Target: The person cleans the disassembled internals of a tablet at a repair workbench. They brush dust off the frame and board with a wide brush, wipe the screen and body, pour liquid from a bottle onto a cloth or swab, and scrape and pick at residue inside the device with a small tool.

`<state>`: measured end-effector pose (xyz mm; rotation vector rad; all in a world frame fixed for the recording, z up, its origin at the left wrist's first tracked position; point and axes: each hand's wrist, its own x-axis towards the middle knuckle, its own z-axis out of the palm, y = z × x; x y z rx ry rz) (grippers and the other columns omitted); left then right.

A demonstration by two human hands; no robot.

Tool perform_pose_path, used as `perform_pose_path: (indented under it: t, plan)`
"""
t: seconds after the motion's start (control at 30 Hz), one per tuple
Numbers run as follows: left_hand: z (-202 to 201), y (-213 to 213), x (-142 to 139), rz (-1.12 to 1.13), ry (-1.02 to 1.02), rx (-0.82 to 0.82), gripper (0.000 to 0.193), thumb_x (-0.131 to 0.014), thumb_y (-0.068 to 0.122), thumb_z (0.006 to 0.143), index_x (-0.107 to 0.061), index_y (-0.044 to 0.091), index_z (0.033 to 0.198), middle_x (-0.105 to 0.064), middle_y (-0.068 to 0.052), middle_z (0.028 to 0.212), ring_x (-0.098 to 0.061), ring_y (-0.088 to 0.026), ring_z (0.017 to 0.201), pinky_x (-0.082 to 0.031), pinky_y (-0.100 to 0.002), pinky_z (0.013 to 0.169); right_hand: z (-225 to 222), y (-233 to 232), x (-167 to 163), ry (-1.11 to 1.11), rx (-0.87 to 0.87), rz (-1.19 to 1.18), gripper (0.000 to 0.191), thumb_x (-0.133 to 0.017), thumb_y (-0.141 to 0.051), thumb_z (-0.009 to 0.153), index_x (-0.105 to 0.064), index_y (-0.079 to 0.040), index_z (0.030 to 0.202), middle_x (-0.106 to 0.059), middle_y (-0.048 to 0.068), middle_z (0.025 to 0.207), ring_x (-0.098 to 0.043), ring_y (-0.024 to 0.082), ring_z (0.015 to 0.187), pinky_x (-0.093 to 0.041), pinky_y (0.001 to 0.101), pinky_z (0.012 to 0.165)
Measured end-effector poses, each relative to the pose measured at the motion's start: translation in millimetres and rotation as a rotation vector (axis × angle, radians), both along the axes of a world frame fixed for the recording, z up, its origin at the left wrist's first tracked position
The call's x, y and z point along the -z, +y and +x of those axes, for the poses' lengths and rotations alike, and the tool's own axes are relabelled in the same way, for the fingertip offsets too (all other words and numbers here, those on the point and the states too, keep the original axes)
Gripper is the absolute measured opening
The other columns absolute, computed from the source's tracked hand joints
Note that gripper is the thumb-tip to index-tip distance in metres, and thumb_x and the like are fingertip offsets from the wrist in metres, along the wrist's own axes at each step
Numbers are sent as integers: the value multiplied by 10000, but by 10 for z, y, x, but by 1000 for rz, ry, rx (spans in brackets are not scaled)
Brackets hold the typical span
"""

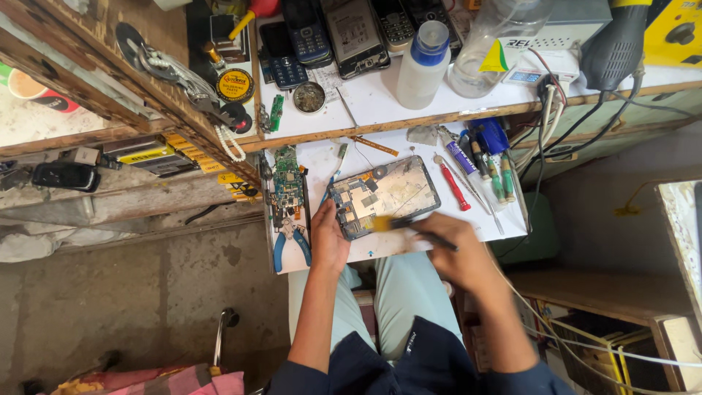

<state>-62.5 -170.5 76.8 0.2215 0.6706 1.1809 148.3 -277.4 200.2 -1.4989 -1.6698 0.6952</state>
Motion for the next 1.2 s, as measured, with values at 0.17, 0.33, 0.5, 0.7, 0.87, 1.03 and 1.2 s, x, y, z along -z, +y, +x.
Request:
perform_pose_path:
  t: [0.17,0.33,0.5,0.7,0.87,1.03,1.2]
  plan:
    - [-4,-19,-80,70,-2,46,380,-496,279,1075,-593,-10,1302,-672,-125,1298,-651,-210,1189,-516,-392,1050,384,-115,-353,-244,316,94,144,-699,37,859,-744,39,995,-711,176,874,-689,272,734,-533,347,677]
    - [-40,-2,-115,132,-71,120,721,-378,589,1051,-568,-20,1388,-678,-145,1291,-640,-220,1180,-503,-389,1036,-129,82,-167,197,476,-285,472,-724,-298,967,-721,54,653,-643,132,517,-572,130,415,-451,305,417]
    - [-20,-24,20,106,50,38,859,-364,689,1033,-573,-70,1374,-682,-170,1287,-642,-240,1195,-488,-386,1068,-654,387,40,-27,265,-10,435,-732,-204,946,-616,33,600,-588,153,506,-565,250,398,-370,402,410]
    - [-74,-40,36,120,-90,98,827,-368,677,1023,-543,-44,1386,-670,-157,1313,-632,-255,1218,-491,-409,1071,-855,688,-50,-21,261,201,306,-724,-101,933,-606,34,684,-584,177,584,-567,325,467,-378,417,457]
    - [-51,-42,-26,125,-59,85,834,-357,674,1009,-513,-30,1428,-643,-135,1368,-627,-225,1236,-486,-390,1078,-920,882,-1,-27,299,309,241,-700,-95,964,-696,41,764,-650,162,613,-645,264,504,-444,370,473]
    - [-55,-29,18,137,-39,96,806,-353,661,1027,-515,-11,1440,-647,-127,1351,-630,-207,1220,-484,-382,1077,-878,913,145,177,351,231,240,-670,-151,1031,-746,46,917,-755,111,739,-758,147,647,-566,279,555]
    - [-39,-26,42,106,-65,68,464,-453,360,1090,-544,3,1372,-661,-110,1304,-639,-208,1187,-506,-397,1045,-671,885,203,299,325,32,131,-697,-80,946,-721,43,984,-751,124,801,-736,147,653,-564,294,524]
